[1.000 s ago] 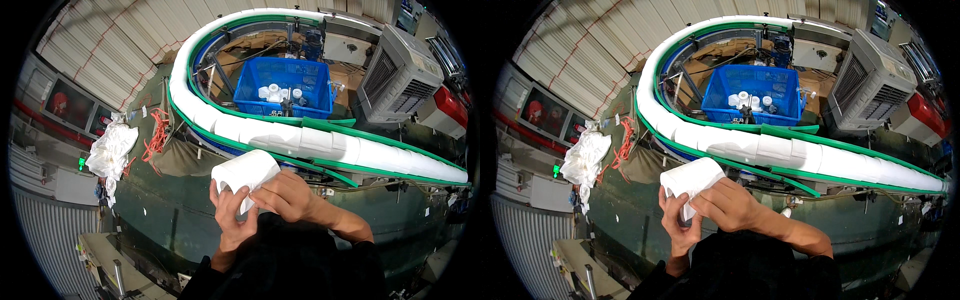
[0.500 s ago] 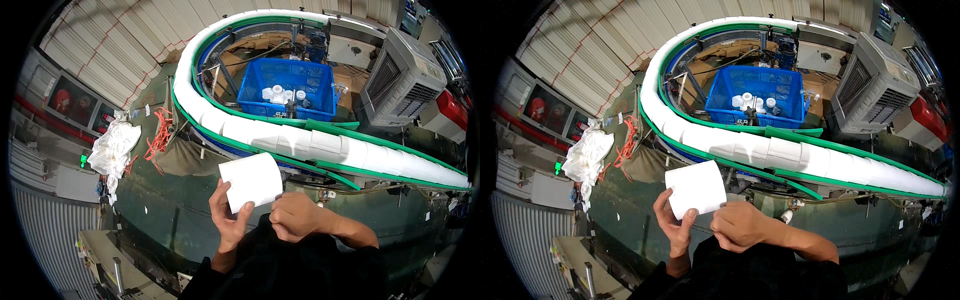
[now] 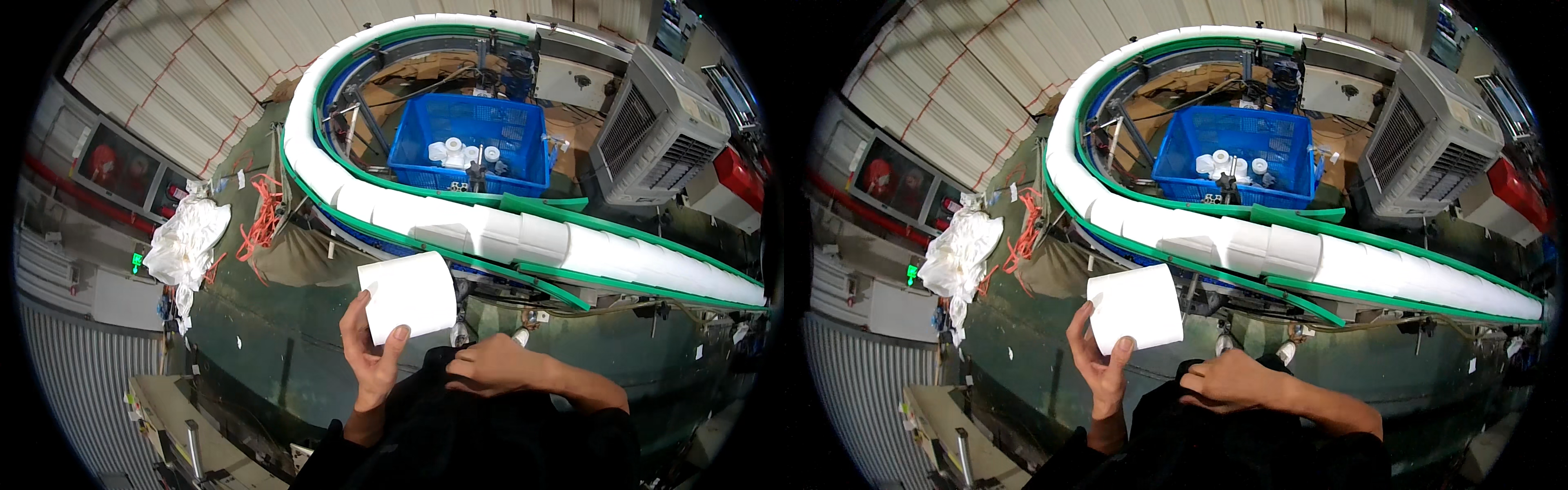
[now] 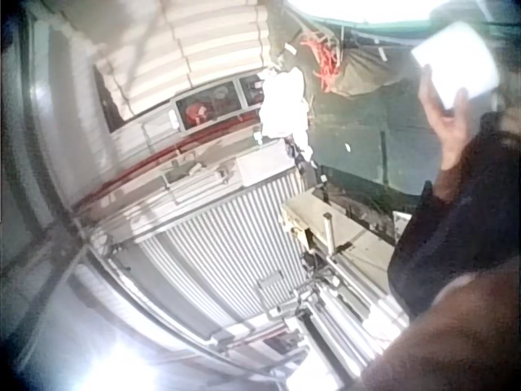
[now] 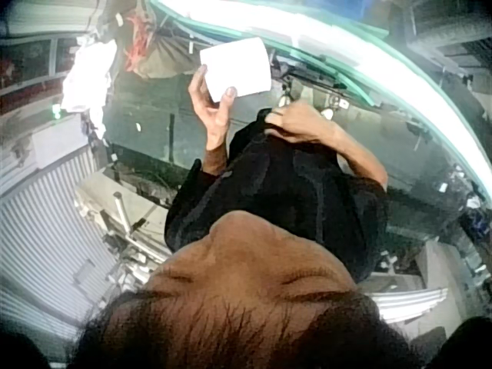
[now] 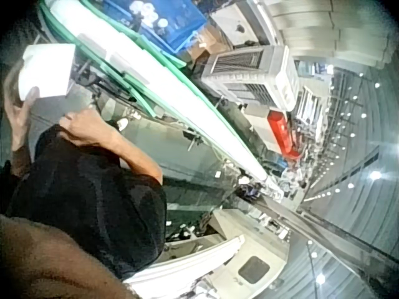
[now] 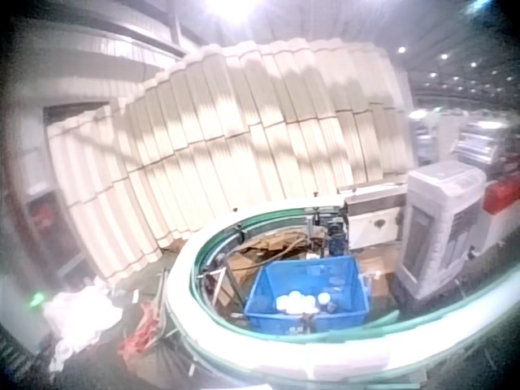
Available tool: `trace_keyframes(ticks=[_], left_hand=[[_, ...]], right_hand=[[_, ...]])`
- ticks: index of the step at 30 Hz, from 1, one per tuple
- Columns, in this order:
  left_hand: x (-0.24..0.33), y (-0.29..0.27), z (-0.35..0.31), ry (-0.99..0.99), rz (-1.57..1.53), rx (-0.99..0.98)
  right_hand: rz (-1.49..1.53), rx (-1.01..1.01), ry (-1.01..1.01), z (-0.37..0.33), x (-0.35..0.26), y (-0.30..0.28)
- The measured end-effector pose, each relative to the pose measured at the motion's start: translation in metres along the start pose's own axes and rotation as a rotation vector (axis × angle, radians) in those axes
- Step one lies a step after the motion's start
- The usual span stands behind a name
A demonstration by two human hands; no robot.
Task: The person picks up paper rolls from a blue bin, fits them onto a white curved guide, and then uses a red-handled tool to apply a metal band to a roll on a conveyor belt.
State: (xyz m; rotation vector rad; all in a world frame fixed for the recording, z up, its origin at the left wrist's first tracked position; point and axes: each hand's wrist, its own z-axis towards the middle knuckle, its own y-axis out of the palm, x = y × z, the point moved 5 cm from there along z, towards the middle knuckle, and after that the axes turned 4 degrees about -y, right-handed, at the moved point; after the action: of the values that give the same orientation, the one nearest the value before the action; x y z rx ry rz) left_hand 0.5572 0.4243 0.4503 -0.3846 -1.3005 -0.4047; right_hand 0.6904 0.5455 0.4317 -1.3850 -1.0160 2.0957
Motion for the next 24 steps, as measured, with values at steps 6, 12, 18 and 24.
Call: trace_keyframes(ticks=[6, 12, 18, 24], left_hand=[[-0.002, 0.005, -0.003, 0.063, 0.064, -0.005], [0.014, 0.010, -0.003, 0.194, 0.300, 0.005], [0.019, 0.011, -0.004, 0.224, 0.419, -0.002], [0.020, 0.013, -0.004, 0.292, 0.496, -0.038]], right_hand=[[-0.087, 0.669, -0.044, 0.031, -0.012, -0.075], [-0.379, 0.794, -0.152, 0.051, -0.005, -0.075], [-0.483, 0.758, -0.176, 0.054, -0.004, -0.071], [-0.602, 0.735, -0.206, 0.054, -0.009, -0.069]])
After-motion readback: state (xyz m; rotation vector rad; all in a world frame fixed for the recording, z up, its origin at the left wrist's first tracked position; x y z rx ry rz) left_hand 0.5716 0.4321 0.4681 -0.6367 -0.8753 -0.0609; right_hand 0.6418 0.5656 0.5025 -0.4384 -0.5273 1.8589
